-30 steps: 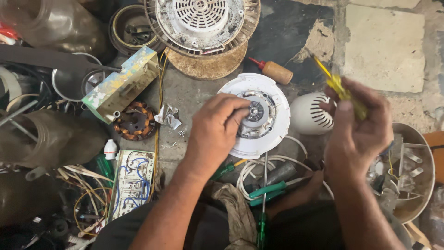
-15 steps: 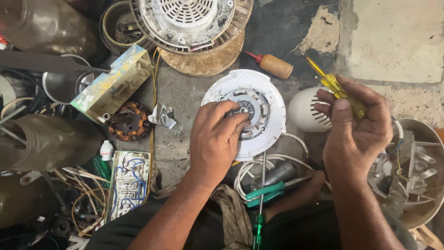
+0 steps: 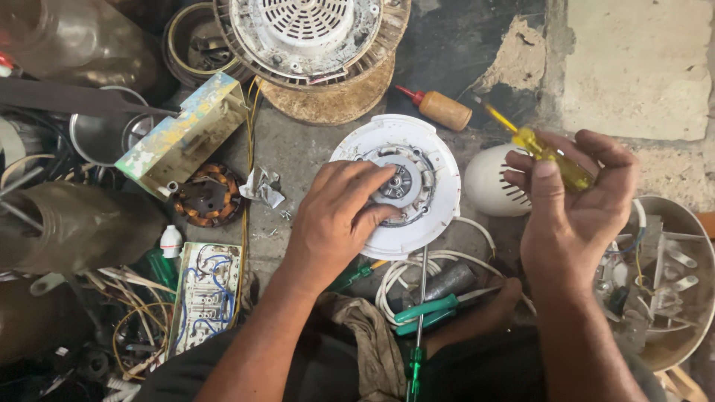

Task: The person uses a screwdriver to remove screws from the top of a white electrical appliance. They then open the casing to reveal the internal motor and wiring, and proceed to adjust the internal components with the screwdriver.

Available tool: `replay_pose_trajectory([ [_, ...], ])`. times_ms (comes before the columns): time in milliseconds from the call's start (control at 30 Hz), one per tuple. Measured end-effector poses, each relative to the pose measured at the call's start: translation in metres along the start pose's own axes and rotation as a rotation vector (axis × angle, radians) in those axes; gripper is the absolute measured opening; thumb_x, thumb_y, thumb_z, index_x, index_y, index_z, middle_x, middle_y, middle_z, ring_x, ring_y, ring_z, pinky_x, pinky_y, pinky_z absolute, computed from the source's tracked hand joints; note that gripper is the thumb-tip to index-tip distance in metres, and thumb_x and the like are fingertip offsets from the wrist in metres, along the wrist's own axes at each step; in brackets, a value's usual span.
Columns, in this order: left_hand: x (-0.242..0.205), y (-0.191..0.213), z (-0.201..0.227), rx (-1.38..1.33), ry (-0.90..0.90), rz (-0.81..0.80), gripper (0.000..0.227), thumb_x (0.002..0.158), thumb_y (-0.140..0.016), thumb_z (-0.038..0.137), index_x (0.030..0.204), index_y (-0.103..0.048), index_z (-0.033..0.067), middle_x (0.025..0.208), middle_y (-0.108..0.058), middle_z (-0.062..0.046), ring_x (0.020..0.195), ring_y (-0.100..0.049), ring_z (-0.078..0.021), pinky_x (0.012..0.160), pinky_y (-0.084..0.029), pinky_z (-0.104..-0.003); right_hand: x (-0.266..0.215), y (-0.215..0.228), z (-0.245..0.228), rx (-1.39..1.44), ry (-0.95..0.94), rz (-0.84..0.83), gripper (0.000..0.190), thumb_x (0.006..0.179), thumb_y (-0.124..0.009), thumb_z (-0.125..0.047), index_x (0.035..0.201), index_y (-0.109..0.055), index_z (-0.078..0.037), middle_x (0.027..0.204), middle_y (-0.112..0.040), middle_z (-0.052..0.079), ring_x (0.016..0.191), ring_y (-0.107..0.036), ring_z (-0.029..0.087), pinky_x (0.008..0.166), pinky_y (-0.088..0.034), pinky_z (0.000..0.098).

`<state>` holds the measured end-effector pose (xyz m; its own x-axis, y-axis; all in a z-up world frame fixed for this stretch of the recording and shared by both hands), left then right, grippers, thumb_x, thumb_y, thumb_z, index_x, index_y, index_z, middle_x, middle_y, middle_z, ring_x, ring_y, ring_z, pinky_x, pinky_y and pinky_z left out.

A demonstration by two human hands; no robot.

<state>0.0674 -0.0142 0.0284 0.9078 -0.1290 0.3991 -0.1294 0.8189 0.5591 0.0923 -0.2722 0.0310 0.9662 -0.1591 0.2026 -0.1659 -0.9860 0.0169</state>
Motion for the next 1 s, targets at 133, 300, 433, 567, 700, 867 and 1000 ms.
replay_pose_trajectory([
  [133,-0.001,0.002,-0.006,0.000,0.028,0.000,0.079,0.070,-0.092,0.030,0.139,-0.058,0.0098,0.136,-0.057,-0.013,0.128,-0.054,-0.0369,0.109,-0.046,-0.048,0.006,-0.008,-0.004,0.213,-0.123,0.054,0.042,0.106,-0.065,0.011,0.139,-0.040,0.002,0.126,-0.064,0.022,0.107,-0.070,0.023,0.098,-0.062,0.0351],
  [300,-0.001,-0.003,-0.018,-0.015,0.097,-0.042,0.086,0.075,-0.091,0.041,0.144,-0.052,0.0092,0.143,-0.053,-0.015,0.136,-0.049,-0.0379,0.114,-0.038,-0.052,0.001,-0.032,-0.048,0.132,-0.082,-0.012,0.050,0.101,-0.066,0.009,0.141,-0.038,0.000,0.116,-0.068,0.020,0.106,-0.069,0.021,0.096,-0.059,0.0320],
  [433,-0.002,-0.004,-0.020,-0.058,0.073,-0.025,0.079,0.079,-0.088,0.044,0.142,-0.055,0.0119,0.143,-0.054,-0.013,0.137,-0.050,-0.0353,0.113,-0.037,-0.050,-0.008,-0.083,-0.082,-0.247,0.379,-0.315,0.048,0.112,-0.058,0.008,0.147,-0.028,-0.005,0.121,-0.057,0.017,0.107,-0.067,0.021,0.098,-0.063,0.0335],
  [567,-0.001,-0.004,-0.022,-0.065,0.048,-0.016,0.074,0.080,-0.088,0.043,0.140,-0.056,0.0126,0.139,-0.055,-0.011,0.136,-0.050,-0.0344,0.111,-0.037,-0.050,-0.018,-0.103,-0.072,-0.348,0.509,-0.359,0.060,0.111,-0.063,0.010,0.154,-0.026,-0.010,0.124,-0.048,0.014,0.105,-0.067,0.021,0.094,-0.066,0.0340],
  [700,-0.008,-0.003,-0.026,-0.100,0.055,-0.004,0.065,0.081,-0.087,0.038,0.135,-0.059,0.0166,0.137,-0.056,-0.008,0.134,-0.052,-0.0318,0.110,-0.039,-0.048,-0.029,-0.100,-0.053,-0.401,0.548,-0.355,0.066,0.106,-0.065,0.010,0.154,-0.027,-0.012,0.123,-0.049,0.014,0.104,-0.068,0.020,0.090,-0.064,0.0337],
  [867,-0.005,-0.002,-0.022,-0.102,0.036,-0.006,0.059,0.080,-0.088,0.032,0.131,-0.062,0.0175,0.132,-0.057,-0.005,0.131,-0.054,-0.0301,0.109,-0.040,-0.047,-0.029,-0.092,-0.037,-0.351,0.496,-0.392,0.066,0.105,-0.064,0.011,0.154,-0.027,-0.014,0.123,-0.053,0.017,0.105,-0.068,0.020,0.091,-0.064,0.0324],
  [1000,-0.003,-0.001,-0.018,-0.091,0.032,0.002,0.059,0.080,-0.088,0.031,0.131,-0.061,0.0174,0.131,-0.056,-0.006,0.131,-0.053,-0.0309,0.109,-0.040,-0.047,-0.031,-0.091,-0.030,-0.333,0.458,-0.420,0.063,0.107,-0.063,0.011,0.152,-0.026,-0.014,0.122,-0.058,0.017,0.106,-0.068,0.020,0.093,-0.062,0.0312],
])
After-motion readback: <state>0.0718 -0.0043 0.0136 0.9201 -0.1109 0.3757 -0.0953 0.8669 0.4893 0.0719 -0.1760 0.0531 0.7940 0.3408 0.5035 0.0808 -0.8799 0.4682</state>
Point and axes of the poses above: each hand's wrist, its own x-axis towards the middle knuckle, its own y-axis out of the back of the hand, z = x × y, the point moved 8 cm from there along x, towards the middle knuckle
